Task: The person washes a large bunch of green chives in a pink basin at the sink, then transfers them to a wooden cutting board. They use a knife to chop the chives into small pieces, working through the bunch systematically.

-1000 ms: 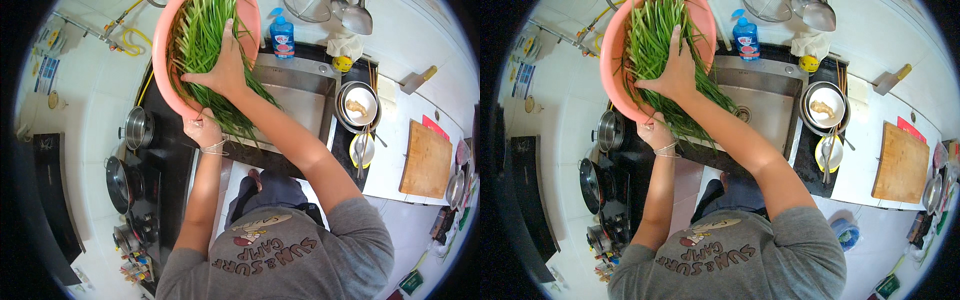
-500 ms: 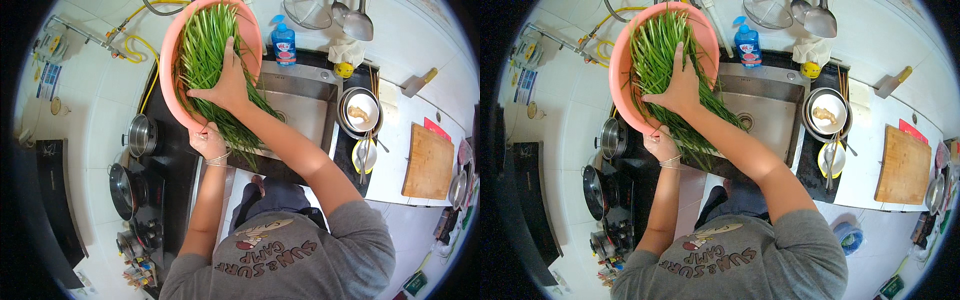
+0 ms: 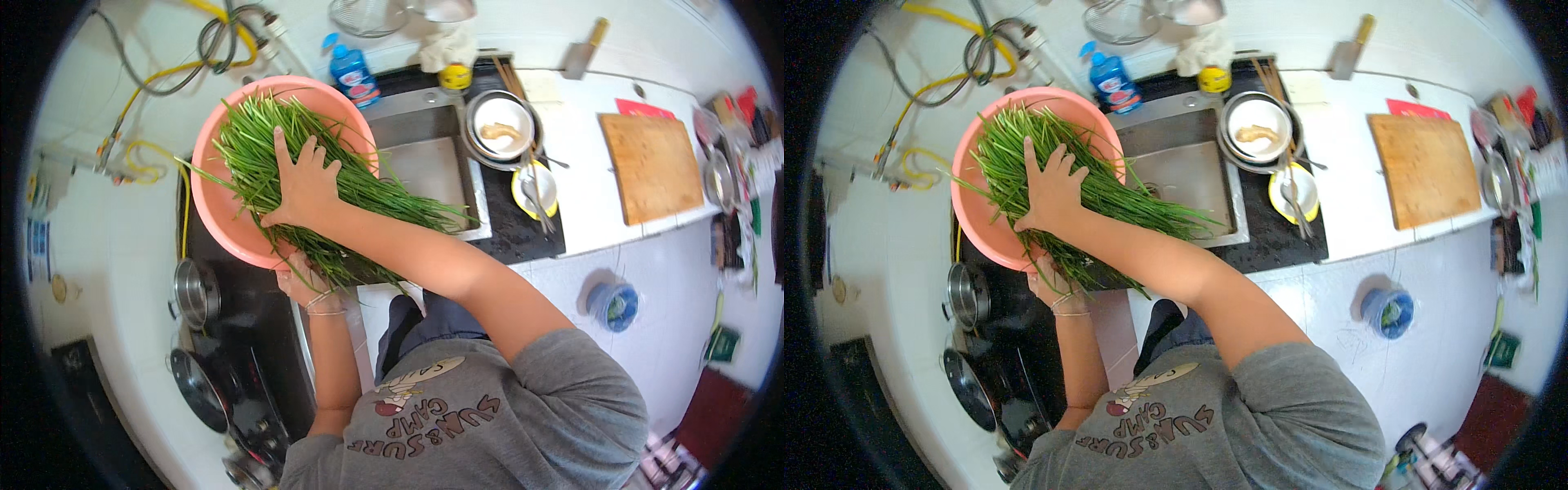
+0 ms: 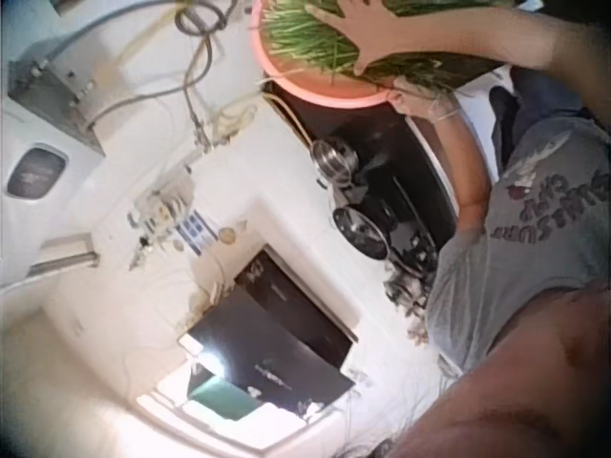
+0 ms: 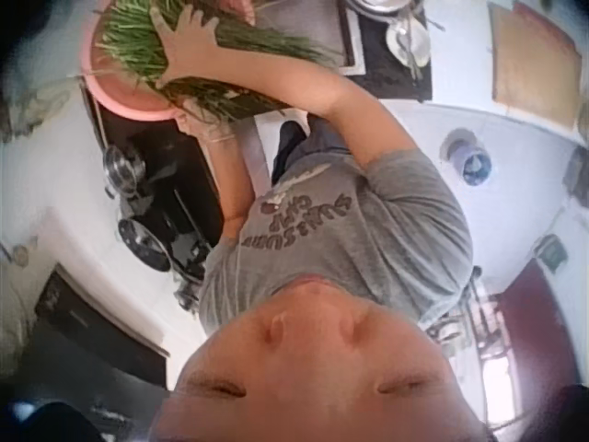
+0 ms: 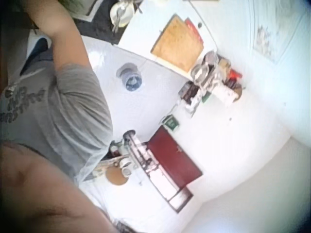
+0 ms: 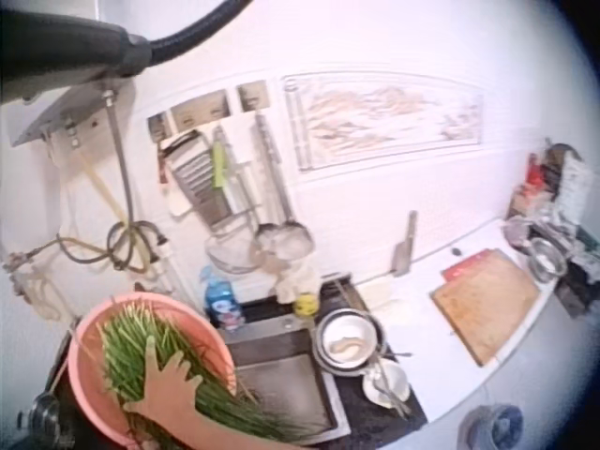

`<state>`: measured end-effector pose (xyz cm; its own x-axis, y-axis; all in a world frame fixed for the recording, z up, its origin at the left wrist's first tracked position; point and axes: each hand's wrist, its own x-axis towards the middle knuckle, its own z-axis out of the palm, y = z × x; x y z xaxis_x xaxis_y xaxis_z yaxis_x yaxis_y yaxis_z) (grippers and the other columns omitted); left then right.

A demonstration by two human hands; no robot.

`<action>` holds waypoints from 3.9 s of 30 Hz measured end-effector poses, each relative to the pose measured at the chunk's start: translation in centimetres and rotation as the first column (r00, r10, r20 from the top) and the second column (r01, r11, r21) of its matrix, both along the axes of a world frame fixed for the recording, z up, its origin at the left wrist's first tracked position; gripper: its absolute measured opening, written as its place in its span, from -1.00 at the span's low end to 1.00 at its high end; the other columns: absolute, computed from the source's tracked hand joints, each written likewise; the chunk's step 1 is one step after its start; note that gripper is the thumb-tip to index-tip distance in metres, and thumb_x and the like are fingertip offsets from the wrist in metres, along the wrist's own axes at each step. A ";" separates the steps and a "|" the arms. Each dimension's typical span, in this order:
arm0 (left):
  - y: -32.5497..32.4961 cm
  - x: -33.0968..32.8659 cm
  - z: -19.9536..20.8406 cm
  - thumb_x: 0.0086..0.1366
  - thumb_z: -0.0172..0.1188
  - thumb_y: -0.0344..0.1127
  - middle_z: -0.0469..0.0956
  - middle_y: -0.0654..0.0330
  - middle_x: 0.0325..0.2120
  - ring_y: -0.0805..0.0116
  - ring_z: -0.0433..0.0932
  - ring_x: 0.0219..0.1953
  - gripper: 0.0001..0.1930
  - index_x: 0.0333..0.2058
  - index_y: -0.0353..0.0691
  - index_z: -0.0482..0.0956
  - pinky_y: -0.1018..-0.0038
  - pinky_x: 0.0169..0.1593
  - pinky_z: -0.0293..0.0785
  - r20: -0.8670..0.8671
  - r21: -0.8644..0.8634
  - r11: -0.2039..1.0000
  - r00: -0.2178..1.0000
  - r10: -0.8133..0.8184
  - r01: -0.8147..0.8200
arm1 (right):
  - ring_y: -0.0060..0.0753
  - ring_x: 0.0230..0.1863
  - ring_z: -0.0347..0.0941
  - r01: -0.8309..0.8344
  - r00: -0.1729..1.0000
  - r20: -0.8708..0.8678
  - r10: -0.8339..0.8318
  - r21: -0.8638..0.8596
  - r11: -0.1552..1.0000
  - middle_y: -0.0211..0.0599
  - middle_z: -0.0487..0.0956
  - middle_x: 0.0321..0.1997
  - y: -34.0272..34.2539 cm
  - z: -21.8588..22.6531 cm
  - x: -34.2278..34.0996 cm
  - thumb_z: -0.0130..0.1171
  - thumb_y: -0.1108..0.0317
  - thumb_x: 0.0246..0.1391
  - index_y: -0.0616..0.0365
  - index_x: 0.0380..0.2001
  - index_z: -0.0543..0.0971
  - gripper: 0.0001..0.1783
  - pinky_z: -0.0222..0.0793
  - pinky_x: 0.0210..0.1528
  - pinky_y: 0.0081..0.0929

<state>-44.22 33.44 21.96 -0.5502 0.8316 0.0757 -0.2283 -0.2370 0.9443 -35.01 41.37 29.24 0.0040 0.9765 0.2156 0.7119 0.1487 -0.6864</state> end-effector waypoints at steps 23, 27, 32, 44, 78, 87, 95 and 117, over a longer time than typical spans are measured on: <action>-3.4 -6.8 13.0 0.10 0.05 -0.58 0.32 0.41 -0.63 0.61 0.30 -0.65 -0.83 -0.34 -0.17 0.41 0.66 -0.61 0.23 0.416 -0.024 0.567 0.524 -0.743 0.823 | 0.33 0.19 0.14 0.808 0.589 0.248 -0.769 -0.173 0.563 0.44 0.06 0.22 -12.5 16.8 -4.6 0.40 -0.36 -0.61 0.04 0.32 -0.34 0.56 0.12 0.08 0.24; -1.7 -5.4 11.1 0.09 0.04 -0.60 0.31 0.41 -0.65 0.61 0.28 -0.67 -0.85 -0.44 -0.15 0.36 0.65 -0.62 0.21 0.480 -0.091 0.512 0.488 -0.729 0.854 | 0.32 0.14 0.20 0.854 0.520 0.334 -0.786 -0.197 0.481 0.41 0.15 0.14 -11.1 14.5 -3.4 0.37 -0.40 -0.61 0.05 0.33 -0.33 0.56 0.15 0.05 0.22; -1.6 -4.3 9.8 0.09 0.09 -0.54 0.28 0.38 -0.71 0.53 0.28 -0.77 -0.84 -0.47 -0.10 0.32 0.61 -0.70 0.20 0.609 -0.289 0.471 0.539 -0.581 0.834 | 0.29 0.17 0.19 0.779 0.610 0.391 -0.689 -0.454 0.432 0.44 0.07 0.21 -9.9 11.9 -0.6 0.35 -0.42 -0.61 -0.01 0.32 -0.38 0.57 0.17 0.07 0.19; 5.6 1.3 -6.7 0.12 0.15 -0.44 0.41 0.36 -0.67 0.56 0.39 -0.70 -0.88 -0.38 -0.09 0.41 0.64 -0.70 0.33 0.783 -0.320 0.412 0.483 -0.392 0.853 | 0.20 0.18 0.18 0.656 0.729 0.347 -0.590 -0.599 0.459 0.34 0.08 0.22 -2.1 -1.8 8.2 0.36 -0.36 -0.53 0.18 0.30 -0.38 0.55 0.20 0.12 0.03; 11.8 20.5 5.5 -0.10 0.20 0.40 -0.29 -0.19 0.29 -0.15 -0.08 0.30 0.23 0.29 -0.25 -0.31 -0.18 0.18 0.06 -0.406 -0.889 0.426 -0.141 -0.903 -0.168 | -0.21 -0.30 0.54 0.479 0.787 -0.275 -0.552 -0.292 0.828 -0.01 0.57 -0.33 -13.2 -4.7 22.2 0.24 0.20 -0.09 0.36 -0.02 0.40 -0.40 0.44 -0.22 -0.37; 11.1 20.9 3.8 -0.27 0.49 0.10 0.18 -0.16 0.10 0.02 0.30 0.11 0.28 0.24 -0.36 -0.22 0.08 0.06 0.35 -0.660 -0.725 0.640 -0.010 -0.752 -0.253 | -0.16 -0.33 0.51 0.423 0.779 -0.319 -0.540 -0.368 0.828 -0.04 0.55 -0.36 -13.8 -4.2 23.7 0.22 0.21 -0.11 0.34 -0.06 0.41 -0.43 0.43 -0.23 -0.36; 12.4 21.1 3.6 -0.30 0.47 0.10 0.32 -0.03 0.02 0.07 0.35 0.07 0.03 0.10 -0.31 0.19 0.22 0.06 0.36 -0.596 -0.738 0.542 0.014 -0.803 -0.401 | -0.25 -0.31 0.51 0.282 0.856 -0.307 -0.415 -0.396 0.874 -0.09 0.56 -0.34 -11.5 -6.4 28.3 0.22 0.22 -0.05 0.33 -0.03 0.40 -0.45 0.43 -0.22 -0.38; 16.0 19.8 -1.1 -0.15 0.43 -0.06 0.26 -0.22 0.09 0.10 0.40 0.08 -0.07 0.12 -0.35 0.13 0.26 0.04 0.43 -0.475 -0.812 0.449 -0.025 -0.880 -0.372 | -0.26 -0.34 0.52 0.209 0.916 -0.220 -0.334 -0.449 0.869 -0.10 0.57 -0.40 -10.5 -4.3 33.0 0.21 0.18 -0.07 0.35 -0.10 0.47 -0.48 0.42 -0.25 -0.39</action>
<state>-24.43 49.49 20.87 -0.2256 0.8693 -0.4397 0.9700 0.2422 -0.0189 -2.05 30.84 24.98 0.2816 0.9258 -0.2523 0.4494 -0.3596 -0.8178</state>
